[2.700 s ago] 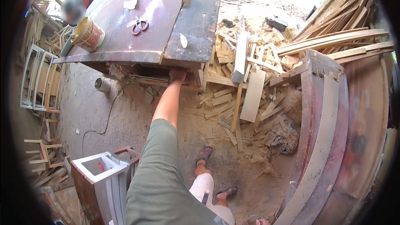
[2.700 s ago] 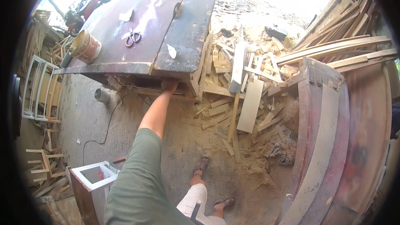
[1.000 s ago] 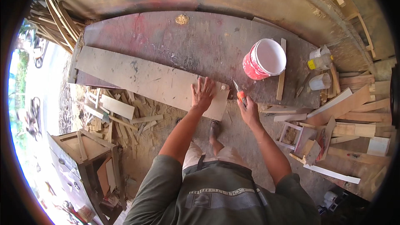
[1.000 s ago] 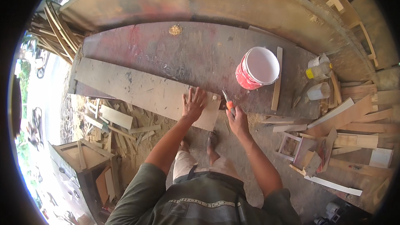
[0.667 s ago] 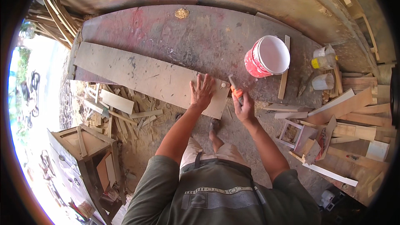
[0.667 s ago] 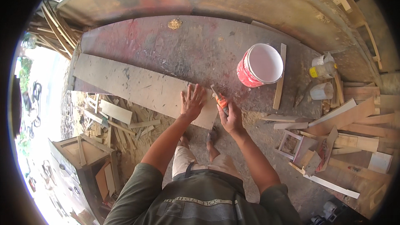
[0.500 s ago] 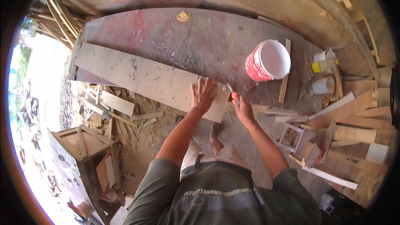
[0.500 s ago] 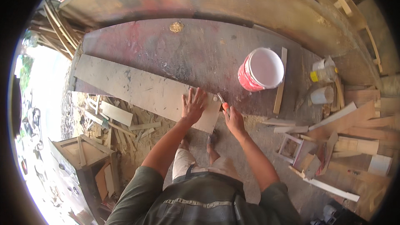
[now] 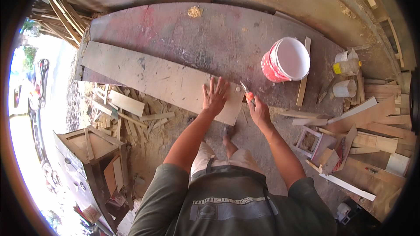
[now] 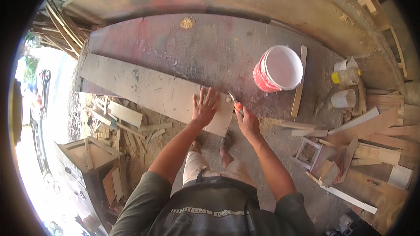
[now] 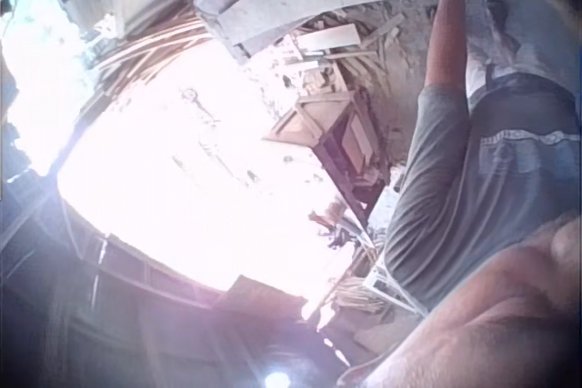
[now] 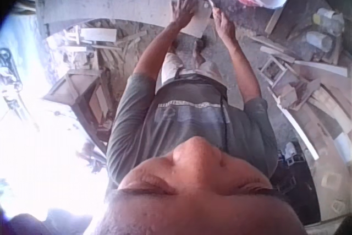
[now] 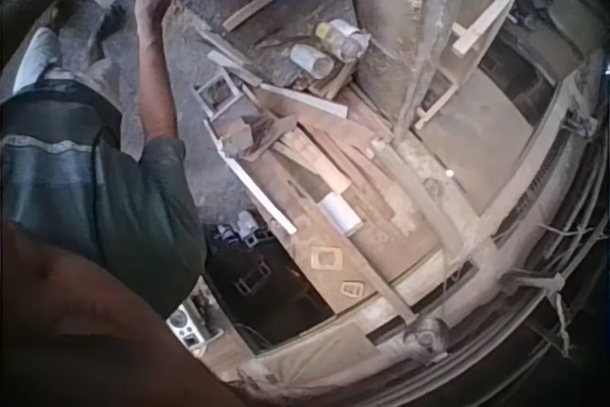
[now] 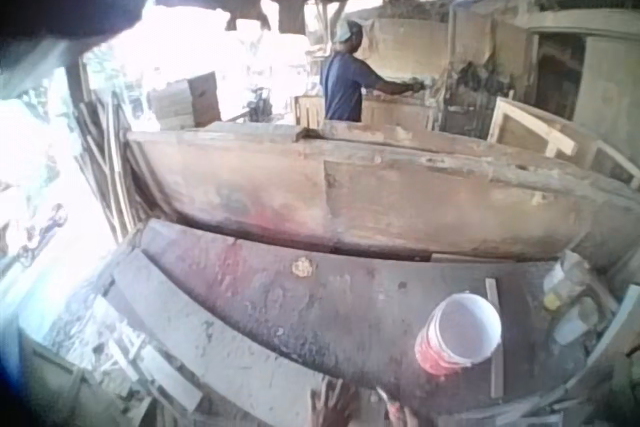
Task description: The person picks up a wooden board, marks it using a small tool, and then uses a spray gun connected to a coiled air hose to apply white paint to the underside and frame of a wooden furniture unit.
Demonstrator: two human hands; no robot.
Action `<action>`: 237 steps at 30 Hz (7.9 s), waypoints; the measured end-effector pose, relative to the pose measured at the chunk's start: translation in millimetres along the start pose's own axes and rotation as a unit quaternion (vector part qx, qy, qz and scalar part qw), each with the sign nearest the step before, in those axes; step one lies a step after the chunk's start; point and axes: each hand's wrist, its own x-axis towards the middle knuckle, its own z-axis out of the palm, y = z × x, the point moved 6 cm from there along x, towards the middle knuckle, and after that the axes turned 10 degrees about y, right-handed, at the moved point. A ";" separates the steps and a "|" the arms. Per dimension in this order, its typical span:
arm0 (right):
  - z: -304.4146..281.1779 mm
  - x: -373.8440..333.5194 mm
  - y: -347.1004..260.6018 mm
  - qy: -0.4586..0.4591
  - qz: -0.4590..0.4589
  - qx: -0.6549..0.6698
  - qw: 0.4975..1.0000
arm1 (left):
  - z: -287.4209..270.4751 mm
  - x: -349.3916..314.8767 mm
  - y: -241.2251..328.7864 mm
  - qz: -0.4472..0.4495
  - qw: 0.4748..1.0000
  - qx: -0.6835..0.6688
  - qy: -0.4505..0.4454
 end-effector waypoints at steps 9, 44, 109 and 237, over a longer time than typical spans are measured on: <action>9.2 -6.4 -9.0 -0.034 0.036 -0.016 0.999 | -4.8 -2.0 4.1 0.015 0.999 0.018 0.023; -38.0 -100.7 68.6 0.011 0.113 0.130 0.985 | 3.5 -193.8 -63.6 -0.612 0.335 -0.659 0.279; -47.4 -738.6 -530.3 -0.744 -0.567 0.301 0.186 | -550.8 -600.6 768.1 -0.757 0.099 0.612 0.207; -272.5 -943.5 -468.1 -0.950 0.085 0.181 -0.240 | -573.9 -856.9 396.5 -0.554 0.455 0.406 0.567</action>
